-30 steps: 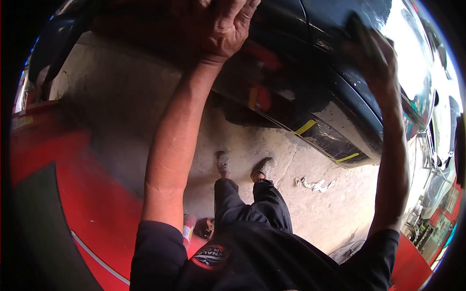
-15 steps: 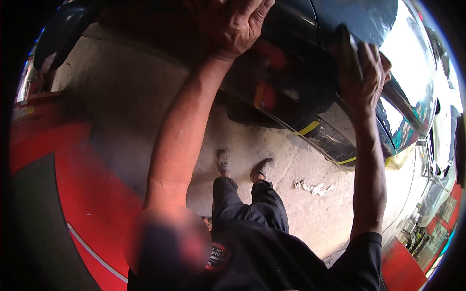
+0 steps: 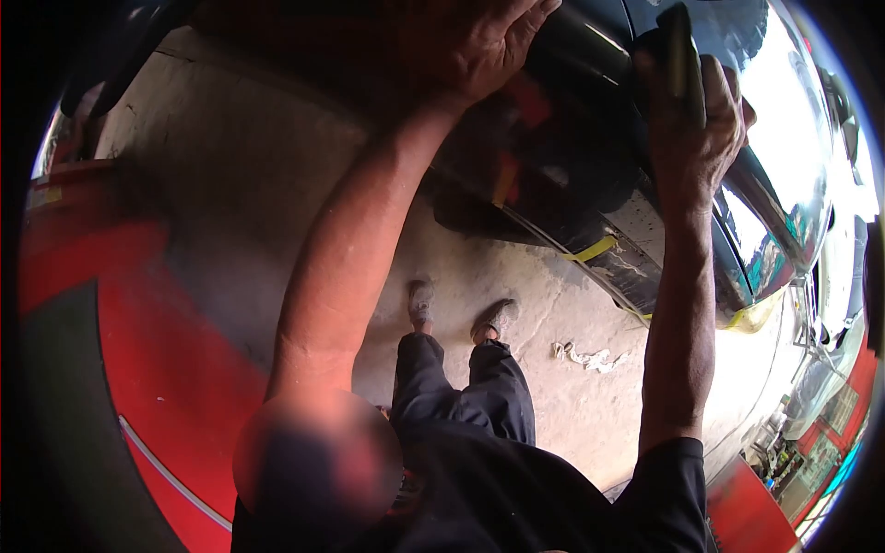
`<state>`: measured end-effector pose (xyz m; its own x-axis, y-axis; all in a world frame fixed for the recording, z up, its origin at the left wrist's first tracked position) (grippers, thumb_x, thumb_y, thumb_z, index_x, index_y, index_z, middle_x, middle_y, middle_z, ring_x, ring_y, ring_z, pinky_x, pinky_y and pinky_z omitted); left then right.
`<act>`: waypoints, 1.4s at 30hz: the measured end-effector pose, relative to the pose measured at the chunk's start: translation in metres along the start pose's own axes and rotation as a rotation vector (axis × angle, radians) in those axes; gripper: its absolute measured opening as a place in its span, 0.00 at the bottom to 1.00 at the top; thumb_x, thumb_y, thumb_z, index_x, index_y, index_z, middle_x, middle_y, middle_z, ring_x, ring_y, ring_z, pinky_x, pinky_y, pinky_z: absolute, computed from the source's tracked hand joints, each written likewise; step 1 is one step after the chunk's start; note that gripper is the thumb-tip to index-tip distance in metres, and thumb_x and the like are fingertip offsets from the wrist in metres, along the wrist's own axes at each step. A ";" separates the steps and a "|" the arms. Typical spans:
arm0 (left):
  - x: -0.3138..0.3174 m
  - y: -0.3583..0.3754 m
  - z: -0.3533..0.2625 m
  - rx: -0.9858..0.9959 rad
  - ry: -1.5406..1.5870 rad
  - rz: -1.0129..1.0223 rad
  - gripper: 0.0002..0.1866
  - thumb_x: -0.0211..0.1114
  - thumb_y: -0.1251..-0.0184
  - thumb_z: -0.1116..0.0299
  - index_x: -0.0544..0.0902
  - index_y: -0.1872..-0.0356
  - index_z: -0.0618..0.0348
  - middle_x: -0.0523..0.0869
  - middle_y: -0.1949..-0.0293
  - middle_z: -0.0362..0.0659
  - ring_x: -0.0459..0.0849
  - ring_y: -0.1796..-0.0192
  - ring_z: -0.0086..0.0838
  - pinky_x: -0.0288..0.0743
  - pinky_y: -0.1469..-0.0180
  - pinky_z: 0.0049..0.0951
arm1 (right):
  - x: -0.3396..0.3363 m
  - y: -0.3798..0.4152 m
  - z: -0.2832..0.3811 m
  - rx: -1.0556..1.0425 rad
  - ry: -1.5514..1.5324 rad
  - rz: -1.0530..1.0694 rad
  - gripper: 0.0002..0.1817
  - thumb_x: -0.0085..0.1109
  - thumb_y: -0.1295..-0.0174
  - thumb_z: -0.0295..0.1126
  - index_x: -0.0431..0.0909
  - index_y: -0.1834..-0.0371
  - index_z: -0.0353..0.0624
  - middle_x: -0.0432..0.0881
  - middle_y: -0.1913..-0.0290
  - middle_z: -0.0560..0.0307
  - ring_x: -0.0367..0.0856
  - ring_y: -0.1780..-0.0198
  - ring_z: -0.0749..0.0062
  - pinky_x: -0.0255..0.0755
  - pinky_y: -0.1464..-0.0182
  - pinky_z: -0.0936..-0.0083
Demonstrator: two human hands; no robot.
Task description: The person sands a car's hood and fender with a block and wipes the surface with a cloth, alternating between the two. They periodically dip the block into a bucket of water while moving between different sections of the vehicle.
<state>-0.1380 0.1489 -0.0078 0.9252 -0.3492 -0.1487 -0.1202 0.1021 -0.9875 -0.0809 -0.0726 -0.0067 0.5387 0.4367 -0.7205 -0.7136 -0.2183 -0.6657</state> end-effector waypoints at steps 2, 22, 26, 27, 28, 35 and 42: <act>0.002 0.002 0.001 -0.017 0.011 0.010 0.09 0.75 0.32 0.59 0.87 0.56 0.44 0.80 0.51 0.45 0.79 0.48 0.45 0.74 0.48 0.50 | -0.001 0.016 -0.006 -0.026 0.056 -0.013 0.23 0.76 0.37 0.54 0.89 0.52 0.48 0.85 0.53 0.54 0.76 0.43 0.51 0.61 0.43 0.48; 0.000 0.002 0.006 -0.123 0.081 0.000 0.11 0.76 0.34 0.56 0.86 0.55 0.42 0.79 0.51 0.44 0.78 0.48 0.45 0.73 0.47 0.50 | -0.015 0.017 0.007 -0.330 0.262 0.020 0.21 0.76 0.34 0.47 0.88 0.49 0.42 0.86 0.58 0.53 0.86 0.53 0.59 0.70 0.48 0.44; -0.003 -0.006 -0.003 -0.081 -0.022 0.073 0.11 0.75 0.33 0.56 0.86 0.55 0.43 0.80 0.51 0.45 0.78 0.48 0.45 0.73 0.47 0.50 | -0.006 0.014 -0.002 -0.244 0.124 -0.016 0.21 0.80 0.39 0.47 0.89 0.51 0.46 0.85 0.57 0.53 0.85 0.54 0.60 0.66 0.49 0.49; -0.003 -0.006 -0.005 -0.076 -0.020 0.073 0.11 0.75 0.33 0.56 0.86 0.55 0.44 0.80 0.51 0.45 0.78 0.48 0.45 0.73 0.47 0.50 | -0.003 0.016 -0.004 -0.230 0.133 -0.006 0.20 0.80 0.39 0.48 0.90 0.52 0.46 0.86 0.56 0.53 0.85 0.54 0.60 0.66 0.49 0.50; -0.003 -0.005 -0.006 -0.071 -0.017 0.074 0.10 0.75 0.33 0.57 0.86 0.56 0.44 0.80 0.51 0.45 0.78 0.48 0.45 0.73 0.47 0.50 | -0.003 0.016 -0.005 -0.216 0.146 0.001 0.20 0.80 0.40 0.48 0.90 0.53 0.47 0.86 0.56 0.53 0.84 0.55 0.60 0.66 0.49 0.50; 0.001 0.006 0.001 -0.047 0.036 -0.026 0.10 0.74 0.32 0.57 0.86 0.56 0.46 0.80 0.51 0.45 0.79 0.48 0.45 0.72 0.46 0.50 | -0.007 -0.003 0.020 -0.298 0.134 -0.045 0.16 0.74 0.33 0.40 0.89 0.45 0.51 0.84 0.63 0.64 0.83 0.57 0.65 0.73 0.54 0.59; 0.001 0.006 0.005 -0.093 0.064 -0.031 0.11 0.76 0.35 0.56 0.87 0.56 0.44 0.80 0.52 0.45 0.79 0.48 0.46 0.73 0.45 0.51 | -0.004 0.002 0.004 -0.056 -0.023 0.025 0.22 0.78 0.38 0.51 0.90 0.54 0.45 0.85 0.56 0.52 0.82 0.47 0.57 0.61 0.40 0.47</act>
Point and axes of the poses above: each hand's wrist, its own y-axis away from the middle knuckle, its own x-axis out of the palm, z = x × y, the point moved 9 cm from there along -y, towards the middle knuckle
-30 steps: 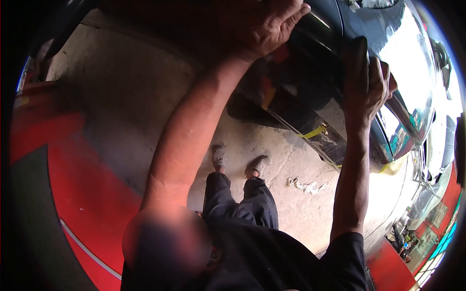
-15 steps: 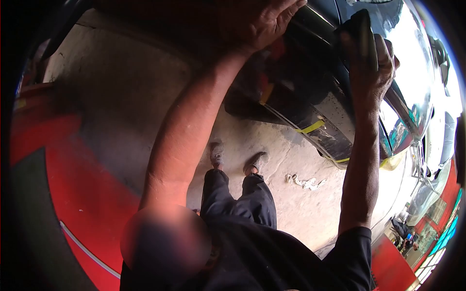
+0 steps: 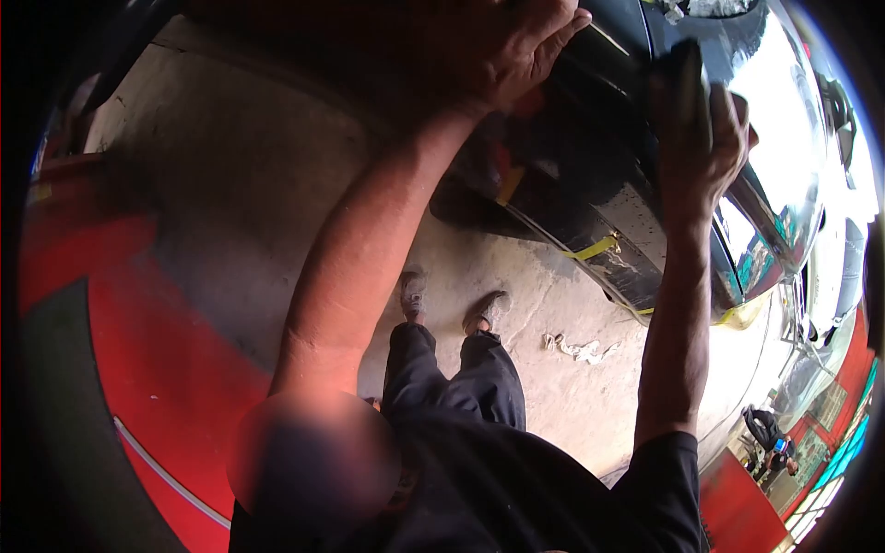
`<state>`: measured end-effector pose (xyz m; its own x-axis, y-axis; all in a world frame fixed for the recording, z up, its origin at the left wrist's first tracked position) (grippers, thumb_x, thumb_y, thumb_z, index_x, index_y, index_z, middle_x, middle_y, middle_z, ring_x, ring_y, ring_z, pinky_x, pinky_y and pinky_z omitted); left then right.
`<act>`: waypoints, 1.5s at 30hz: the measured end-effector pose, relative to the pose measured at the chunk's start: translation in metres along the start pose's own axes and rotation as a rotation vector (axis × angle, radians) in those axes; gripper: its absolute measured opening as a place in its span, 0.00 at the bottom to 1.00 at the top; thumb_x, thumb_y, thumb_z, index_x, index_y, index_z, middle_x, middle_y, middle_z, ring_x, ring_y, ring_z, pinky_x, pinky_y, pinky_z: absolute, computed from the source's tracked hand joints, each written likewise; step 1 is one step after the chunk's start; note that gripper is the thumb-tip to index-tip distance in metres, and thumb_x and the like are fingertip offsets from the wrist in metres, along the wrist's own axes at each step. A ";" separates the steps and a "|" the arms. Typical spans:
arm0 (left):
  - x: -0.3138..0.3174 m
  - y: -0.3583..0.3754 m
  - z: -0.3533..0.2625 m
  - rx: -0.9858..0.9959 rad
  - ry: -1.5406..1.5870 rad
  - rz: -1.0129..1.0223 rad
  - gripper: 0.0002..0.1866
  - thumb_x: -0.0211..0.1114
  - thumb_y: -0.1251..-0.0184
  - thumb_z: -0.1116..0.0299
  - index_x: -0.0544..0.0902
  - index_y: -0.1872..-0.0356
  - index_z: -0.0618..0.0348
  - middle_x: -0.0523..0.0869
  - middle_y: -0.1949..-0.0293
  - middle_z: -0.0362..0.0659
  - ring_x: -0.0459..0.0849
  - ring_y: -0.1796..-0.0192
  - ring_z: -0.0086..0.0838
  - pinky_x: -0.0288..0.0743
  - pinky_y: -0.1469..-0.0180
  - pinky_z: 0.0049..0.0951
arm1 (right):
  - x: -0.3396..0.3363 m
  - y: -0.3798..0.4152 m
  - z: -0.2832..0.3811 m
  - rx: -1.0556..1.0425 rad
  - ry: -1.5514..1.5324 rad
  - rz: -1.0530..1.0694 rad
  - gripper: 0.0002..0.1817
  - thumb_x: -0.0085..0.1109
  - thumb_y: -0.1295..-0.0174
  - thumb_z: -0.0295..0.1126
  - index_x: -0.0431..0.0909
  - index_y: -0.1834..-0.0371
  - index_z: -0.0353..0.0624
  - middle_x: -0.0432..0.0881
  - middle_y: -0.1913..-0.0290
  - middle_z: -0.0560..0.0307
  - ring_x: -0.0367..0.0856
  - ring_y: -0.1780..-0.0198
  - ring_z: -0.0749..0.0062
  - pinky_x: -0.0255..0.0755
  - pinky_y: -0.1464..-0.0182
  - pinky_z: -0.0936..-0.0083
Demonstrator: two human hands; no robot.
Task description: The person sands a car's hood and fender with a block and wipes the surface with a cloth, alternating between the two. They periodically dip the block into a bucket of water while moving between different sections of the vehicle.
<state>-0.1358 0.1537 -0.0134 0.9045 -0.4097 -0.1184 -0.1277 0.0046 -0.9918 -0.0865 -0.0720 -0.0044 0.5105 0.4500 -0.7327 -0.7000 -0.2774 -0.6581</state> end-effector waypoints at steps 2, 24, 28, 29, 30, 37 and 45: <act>0.001 0.002 0.002 -0.007 0.007 0.010 0.12 0.76 0.35 0.56 0.87 0.56 0.44 0.80 0.52 0.45 0.79 0.48 0.46 0.73 0.45 0.51 | 0.004 0.004 0.000 -0.102 0.131 -0.021 0.23 0.77 0.37 0.51 0.90 0.50 0.45 0.86 0.54 0.49 0.82 0.46 0.56 0.61 0.40 0.48; 0.001 -0.005 -0.004 0.031 -0.007 0.014 0.09 0.73 0.29 0.57 0.86 0.56 0.46 0.79 0.50 0.45 0.78 0.48 0.45 0.72 0.45 0.50 | -0.014 0.020 0.006 -0.199 0.224 -0.030 0.17 0.77 0.37 0.38 0.89 0.46 0.51 0.83 0.61 0.62 0.83 0.56 0.64 0.70 0.48 0.58; -0.003 -0.007 -0.005 0.003 -0.032 0.050 0.08 0.72 0.29 0.58 0.86 0.56 0.45 0.80 0.50 0.45 0.79 0.47 0.44 0.72 0.44 0.49 | 0.001 -0.001 -0.003 -0.108 0.055 0.036 0.19 0.72 0.34 0.49 0.89 0.54 0.46 0.84 0.55 0.51 0.80 0.47 0.56 0.61 0.40 0.49; 0.000 -0.003 -0.002 0.027 -0.048 0.040 0.08 0.73 0.29 0.58 0.87 0.56 0.45 0.80 0.50 0.44 0.79 0.47 0.44 0.72 0.45 0.49 | 0.002 -0.008 -0.001 -0.052 -0.002 0.071 0.20 0.71 0.33 0.51 0.88 0.56 0.44 0.84 0.54 0.48 0.80 0.45 0.56 0.58 0.38 0.47; 0.001 -0.001 -0.003 0.055 -0.062 0.025 0.08 0.73 0.30 0.58 0.87 0.56 0.44 0.80 0.50 0.44 0.79 0.47 0.45 0.72 0.45 0.50 | 0.001 -0.001 -0.004 -0.074 0.012 0.046 0.20 0.71 0.33 0.51 0.88 0.56 0.44 0.84 0.54 0.48 0.80 0.46 0.56 0.58 0.38 0.47; -0.002 -0.005 0.000 -0.043 0.008 0.055 0.10 0.74 0.32 0.56 0.87 0.55 0.43 0.80 0.52 0.44 0.79 0.48 0.46 0.73 0.45 0.51 | 0.002 -0.005 0.004 -0.015 0.038 0.026 0.19 0.71 0.33 0.49 0.89 0.55 0.44 0.83 0.58 0.49 0.80 0.45 0.56 0.58 0.40 0.46; -0.002 -0.004 0.001 -0.042 0.014 0.049 0.11 0.74 0.32 0.56 0.87 0.54 0.44 0.80 0.51 0.45 0.79 0.48 0.46 0.73 0.45 0.51 | -0.001 -0.008 0.005 -0.142 0.167 -0.046 0.21 0.73 0.33 0.47 0.88 0.46 0.44 0.86 0.58 0.52 0.85 0.53 0.59 0.70 0.51 0.53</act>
Point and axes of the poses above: each hand's wrist, its own y-axis away from the middle knuckle, its own x-axis out of the palm, z = x × y, the point moved 9 cm from there along -y, towards the middle knuckle
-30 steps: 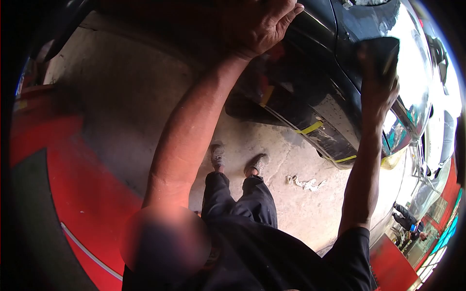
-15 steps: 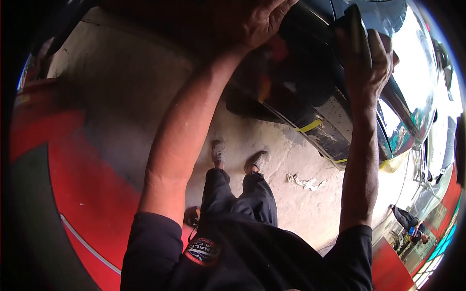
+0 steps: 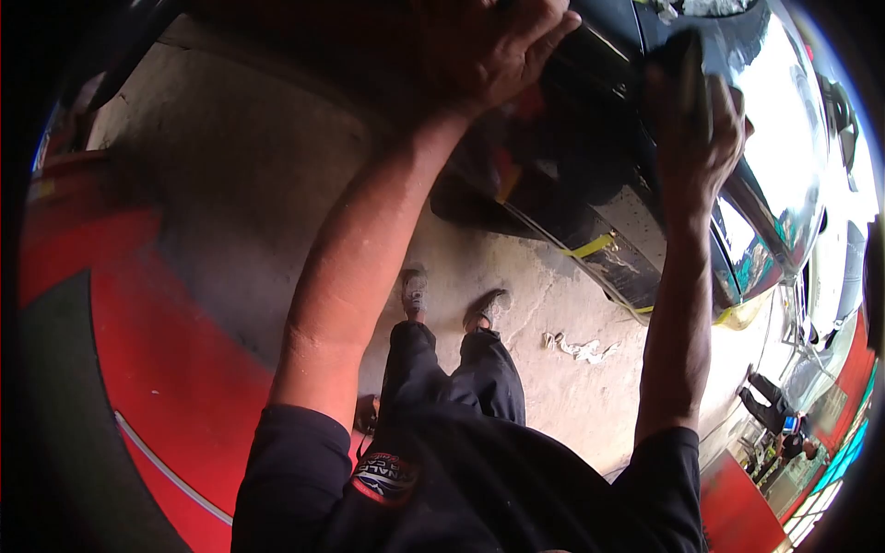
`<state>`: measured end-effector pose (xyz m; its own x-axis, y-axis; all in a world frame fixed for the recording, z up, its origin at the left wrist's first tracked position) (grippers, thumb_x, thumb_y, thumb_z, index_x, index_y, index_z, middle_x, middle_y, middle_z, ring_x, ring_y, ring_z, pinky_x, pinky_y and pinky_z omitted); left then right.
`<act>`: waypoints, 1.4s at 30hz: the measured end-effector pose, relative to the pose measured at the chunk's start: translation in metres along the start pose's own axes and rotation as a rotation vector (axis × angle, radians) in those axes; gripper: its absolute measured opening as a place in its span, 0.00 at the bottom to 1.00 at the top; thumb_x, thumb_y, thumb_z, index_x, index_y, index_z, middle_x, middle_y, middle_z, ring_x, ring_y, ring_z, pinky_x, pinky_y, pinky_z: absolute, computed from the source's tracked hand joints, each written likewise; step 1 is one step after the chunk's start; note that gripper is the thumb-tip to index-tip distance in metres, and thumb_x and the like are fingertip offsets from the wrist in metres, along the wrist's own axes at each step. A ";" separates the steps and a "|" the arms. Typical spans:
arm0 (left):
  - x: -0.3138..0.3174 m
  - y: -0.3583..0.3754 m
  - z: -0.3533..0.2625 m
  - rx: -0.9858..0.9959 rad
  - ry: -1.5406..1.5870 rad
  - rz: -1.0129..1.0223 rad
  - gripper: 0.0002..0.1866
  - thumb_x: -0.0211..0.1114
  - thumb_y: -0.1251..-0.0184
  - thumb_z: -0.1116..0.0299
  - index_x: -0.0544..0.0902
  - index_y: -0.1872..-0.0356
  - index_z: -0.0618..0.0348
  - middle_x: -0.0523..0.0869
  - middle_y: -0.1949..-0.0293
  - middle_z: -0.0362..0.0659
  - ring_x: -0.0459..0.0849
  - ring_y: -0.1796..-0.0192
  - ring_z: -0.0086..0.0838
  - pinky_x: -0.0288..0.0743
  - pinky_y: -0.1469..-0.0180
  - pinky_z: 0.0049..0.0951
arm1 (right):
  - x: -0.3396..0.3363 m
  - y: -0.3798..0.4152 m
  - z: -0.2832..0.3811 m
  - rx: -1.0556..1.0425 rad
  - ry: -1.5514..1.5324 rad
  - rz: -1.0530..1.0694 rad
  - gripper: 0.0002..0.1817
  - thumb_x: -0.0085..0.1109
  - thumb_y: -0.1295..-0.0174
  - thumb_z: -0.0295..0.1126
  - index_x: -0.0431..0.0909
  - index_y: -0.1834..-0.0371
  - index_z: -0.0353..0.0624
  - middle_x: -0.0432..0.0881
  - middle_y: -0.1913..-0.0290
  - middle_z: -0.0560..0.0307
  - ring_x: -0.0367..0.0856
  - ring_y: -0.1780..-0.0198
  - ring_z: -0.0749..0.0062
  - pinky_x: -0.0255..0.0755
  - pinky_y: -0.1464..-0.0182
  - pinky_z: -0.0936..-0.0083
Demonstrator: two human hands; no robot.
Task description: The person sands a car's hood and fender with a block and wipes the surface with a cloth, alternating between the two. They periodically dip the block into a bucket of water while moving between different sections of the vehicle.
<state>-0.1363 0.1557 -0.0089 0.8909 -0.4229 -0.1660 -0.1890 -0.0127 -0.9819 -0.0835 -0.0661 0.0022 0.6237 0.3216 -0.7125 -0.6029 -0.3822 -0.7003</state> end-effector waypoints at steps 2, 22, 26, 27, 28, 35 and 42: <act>0.002 0.004 -0.002 0.059 -0.010 -0.040 0.10 0.74 0.32 0.57 0.87 0.54 0.44 0.80 0.51 0.45 0.79 0.48 0.46 0.74 0.46 0.51 | -0.008 -0.006 -0.006 0.084 -0.075 0.023 0.21 0.74 0.34 0.47 0.88 0.46 0.43 0.86 0.60 0.53 0.85 0.53 0.59 0.74 0.53 0.54; 0.003 0.004 -0.001 0.082 -0.017 -0.080 0.09 0.74 0.30 0.55 0.88 0.56 0.43 0.80 0.50 0.45 0.79 0.47 0.46 0.73 0.46 0.51 | -0.007 0.015 -0.004 -0.202 -0.048 -0.005 0.19 0.80 0.39 0.39 0.89 0.46 0.49 0.85 0.57 0.53 0.83 0.53 0.61 0.70 0.50 0.54; 0.002 0.002 -0.003 0.087 -0.058 -0.052 0.09 0.74 0.30 0.57 0.87 0.56 0.45 0.80 0.50 0.45 0.79 0.47 0.46 0.73 0.45 0.50 | -0.003 0.005 -0.001 -0.143 -0.100 0.039 0.18 0.78 0.36 0.44 0.90 0.50 0.47 0.85 0.57 0.48 0.81 0.53 0.58 0.67 0.47 0.52; 0.000 0.005 -0.003 0.063 -0.044 -0.042 0.09 0.74 0.30 0.57 0.87 0.56 0.44 0.80 0.51 0.45 0.79 0.47 0.46 0.73 0.45 0.51 | -0.001 -0.004 0.001 -0.116 -0.141 0.039 0.18 0.76 0.35 0.45 0.90 0.50 0.47 0.85 0.57 0.48 0.81 0.52 0.58 0.66 0.46 0.51; -0.001 0.004 -0.003 0.037 -0.028 -0.035 0.09 0.74 0.31 0.56 0.87 0.56 0.44 0.80 0.51 0.45 0.79 0.47 0.46 0.73 0.45 0.51 | 0.001 -0.012 0.004 -0.089 -0.183 0.039 0.18 0.75 0.34 0.47 0.89 0.50 0.47 0.84 0.58 0.48 0.80 0.52 0.58 0.65 0.45 0.51; 0.002 0.002 -0.001 0.029 -0.040 -0.016 0.09 0.74 0.31 0.55 0.87 0.56 0.43 0.80 0.50 0.44 0.79 0.46 0.45 0.74 0.44 0.51 | -0.003 0.008 0.013 -0.147 0.057 0.027 0.22 0.73 0.36 0.31 0.87 0.37 0.50 0.84 0.59 0.60 0.82 0.55 0.64 0.70 0.49 0.59; 0.002 0.001 0.000 0.010 0.009 -0.002 0.11 0.74 0.32 0.55 0.86 0.54 0.44 0.80 0.50 0.45 0.79 0.46 0.46 0.73 0.44 0.52 | 0.003 0.012 0.000 -0.060 -0.064 0.020 0.18 0.73 0.34 0.45 0.86 0.51 0.45 0.83 0.56 0.51 0.80 0.51 0.58 0.64 0.44 0.51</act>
Point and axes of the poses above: each hand's wrist, its own y-axis away from the middle knuckle, its own x-axis out of the palm, z = x × y, the point moved 9 cm from there along -y, towards the middle knuckle
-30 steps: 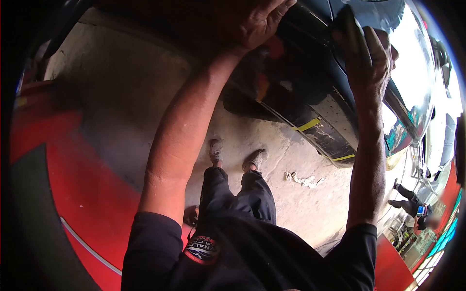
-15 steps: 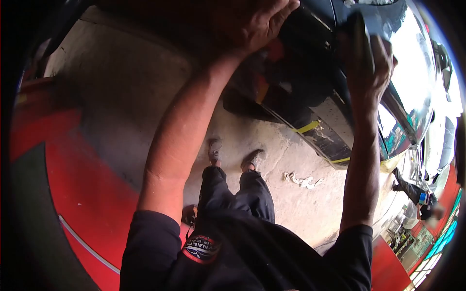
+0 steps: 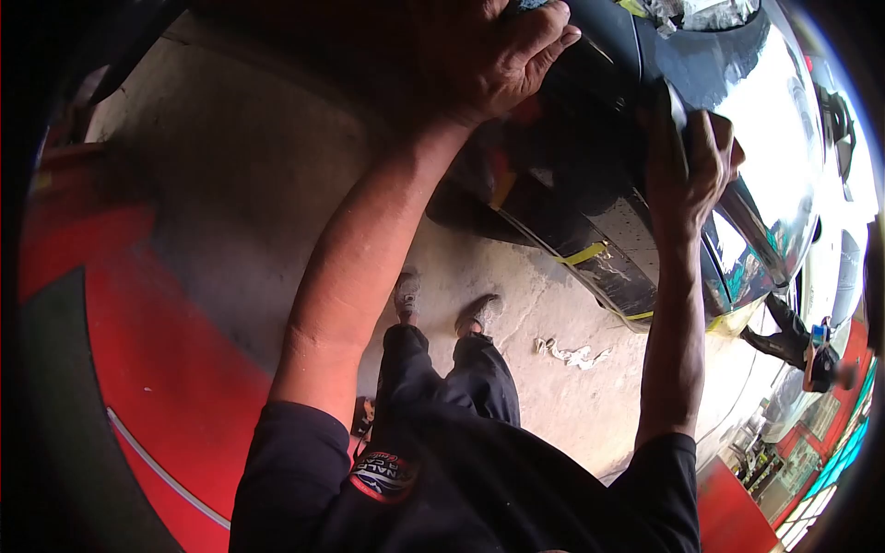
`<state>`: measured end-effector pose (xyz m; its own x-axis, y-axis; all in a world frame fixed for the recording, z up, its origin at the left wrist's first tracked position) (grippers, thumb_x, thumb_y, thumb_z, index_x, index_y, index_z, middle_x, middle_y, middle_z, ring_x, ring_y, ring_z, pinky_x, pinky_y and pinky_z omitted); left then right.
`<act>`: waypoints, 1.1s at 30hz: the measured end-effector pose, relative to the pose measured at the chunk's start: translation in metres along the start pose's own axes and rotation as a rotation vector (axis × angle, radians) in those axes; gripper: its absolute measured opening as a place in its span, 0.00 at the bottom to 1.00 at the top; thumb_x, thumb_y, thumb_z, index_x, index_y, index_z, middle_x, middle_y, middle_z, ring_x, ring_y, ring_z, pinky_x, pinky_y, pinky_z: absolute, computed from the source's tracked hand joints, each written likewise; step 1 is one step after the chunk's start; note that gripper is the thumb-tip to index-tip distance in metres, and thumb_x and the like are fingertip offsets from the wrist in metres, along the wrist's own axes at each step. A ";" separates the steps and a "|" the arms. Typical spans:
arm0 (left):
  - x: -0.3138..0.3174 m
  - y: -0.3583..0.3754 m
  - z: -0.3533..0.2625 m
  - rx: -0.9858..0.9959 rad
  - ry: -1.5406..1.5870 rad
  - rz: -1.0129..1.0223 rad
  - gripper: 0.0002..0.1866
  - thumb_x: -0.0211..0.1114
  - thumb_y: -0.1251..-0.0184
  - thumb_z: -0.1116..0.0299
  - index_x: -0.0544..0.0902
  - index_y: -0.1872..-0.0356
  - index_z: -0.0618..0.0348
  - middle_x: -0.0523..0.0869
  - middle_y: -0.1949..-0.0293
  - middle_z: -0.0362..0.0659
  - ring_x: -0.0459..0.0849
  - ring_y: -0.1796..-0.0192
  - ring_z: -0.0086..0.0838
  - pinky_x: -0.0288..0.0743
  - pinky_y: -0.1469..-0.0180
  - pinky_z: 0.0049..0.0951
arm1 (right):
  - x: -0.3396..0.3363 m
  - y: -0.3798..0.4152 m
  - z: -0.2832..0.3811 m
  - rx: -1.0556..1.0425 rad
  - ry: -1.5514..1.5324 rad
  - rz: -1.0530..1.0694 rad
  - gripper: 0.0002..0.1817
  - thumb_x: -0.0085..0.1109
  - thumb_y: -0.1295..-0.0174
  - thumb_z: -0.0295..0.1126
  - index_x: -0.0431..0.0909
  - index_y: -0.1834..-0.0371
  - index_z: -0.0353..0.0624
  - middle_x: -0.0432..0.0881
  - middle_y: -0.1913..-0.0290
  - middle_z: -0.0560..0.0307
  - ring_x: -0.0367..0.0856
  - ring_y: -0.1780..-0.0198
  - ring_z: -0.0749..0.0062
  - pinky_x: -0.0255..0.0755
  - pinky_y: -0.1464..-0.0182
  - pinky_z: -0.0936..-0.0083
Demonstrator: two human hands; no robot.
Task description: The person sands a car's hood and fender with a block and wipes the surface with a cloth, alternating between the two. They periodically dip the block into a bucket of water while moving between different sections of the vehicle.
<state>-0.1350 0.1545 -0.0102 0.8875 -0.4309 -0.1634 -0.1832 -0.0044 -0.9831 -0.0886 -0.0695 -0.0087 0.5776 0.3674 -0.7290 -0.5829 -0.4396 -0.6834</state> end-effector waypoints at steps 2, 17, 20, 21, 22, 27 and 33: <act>0.005 0.003 0.003 0.036 -0.032 -0.021 0.12 0.74 0.31 0.55 0.85 0.53 0.44 0.80 0.50 0.45 0.79 0.46 0.46 0.73 0.44 0.52 | 0.009 -0.018 -0.013 0.034 0.003 -0.049 0.22 0.73 0.35 0.51 0.86 0.52 0.43 0.86 0.56 0.48 0.84 0.52 0.55 0.68 0.45 0.50; 0.082 -0.005 -0.179 0.085 0.098 0.385 0.03 0.66 0.30 0.62 0.87 0.63 0.43 0.86 0.60 0.38 0.82 0.49 0.32 0.71 0.41 0.49 | -0.094 0.108 -0.094 0.740 -0.485 -0.104 0.41 0.79 0.34 0.38 0.67 0.24 0.34 0.79 0.35 0.47 0.80 0.38 0.63 0.74 0.34 0.67; 0.100 0.001 -0.212 0.079 0.132 0.479 0.04 0.64 0.28 0.63 0.87 0.60 0.41 0.86 0.57 0.38 0.80 0.44 0.31 0.69 0.39 0.52 | -0.102 0.104 -0.099 0.738 -0.490 -0.142 0.39 0.78 0.33 0.36 0.68 0.25 0.33 0.78 0.36 0.48 0.79 0.39 0.63 0.75 0.35 0.68; 0.096 0.000 -0.206 0.100 0.139 0.473 0.04 0.64 0.28 0.63 0.87 0.60 0.42 0.86 0.56 0.39 0.80 0.44 0.32 0.69 0.39 0.50 | -0.101 0.106 -0.103 0.738 -0.496 -0.141 0.38 0.79 0.35 0.39 0.70 0.26 0.36 0.81 0.38 0.48 0.81 0.39 0.61 0.74 0.34 0.66; 0.089 -0.001 -0.190 0.122 0.147 0.470 0.04 0.64 0.28 0.63 0.87 0.59 0.43 0.86 0.56 0.40 0.80 0.44 0.32 0.69 0.38 0.49 | -0.099 0.109 -0.106 0.740 -0.504 -0.141 0.37 0.80 0.36 0.42 0.73 0.28 0.39 0.84 0.39 0.48 0.82 0.39 0.60 0.74 0.33 0.65; 0.025 -0.022 -0.068 0.100 -0.089 0.320 0.10 0.70 0.29 0.59 0.81 0.64 0.50 0.78 0.56 0.44 0.79 0.51 0.44 0.70 0.45 0.49 | -0.072 0.108 -0.099 0.517 -0.265 0.152 0.33 0.80 0.38 0.42 0.79 0.33 0.40 0.85 0.42 0.45 0.85 0.44 0.52 0.76 0.35 0.62; -0.002 -0.015 -0.007 0.199 -0.179 0.105 0.09 0.65 0.21 0.56 0.82 0.59 0.47 0.79 0.56 0.44 0.80 0.51 0.44 0.71 0.46 0.47 | -0.043 0.098 -0.094 0.379 0.079 0.229 0.28 0.78 0.40 0.47 0.87 0.38 0.51 0.88 0.42 0.51 0.85 0.47 0.50 0.76 0.41 0.56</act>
<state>-0.1375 0.1493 0.0053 0.9318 -0.2534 -0.2598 -0.2071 0.2166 -0.9540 -0.1167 -0.2059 -0.0406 0.4423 0.2259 -0.8680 -0.8606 -0.1657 -0.4816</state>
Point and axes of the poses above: each hand's wrist, its own y-axis away from the middle knuckle, its own x-axis out of the palm, z = x × y, the point moved 9 cm from there along -y, towards the middle knuckle
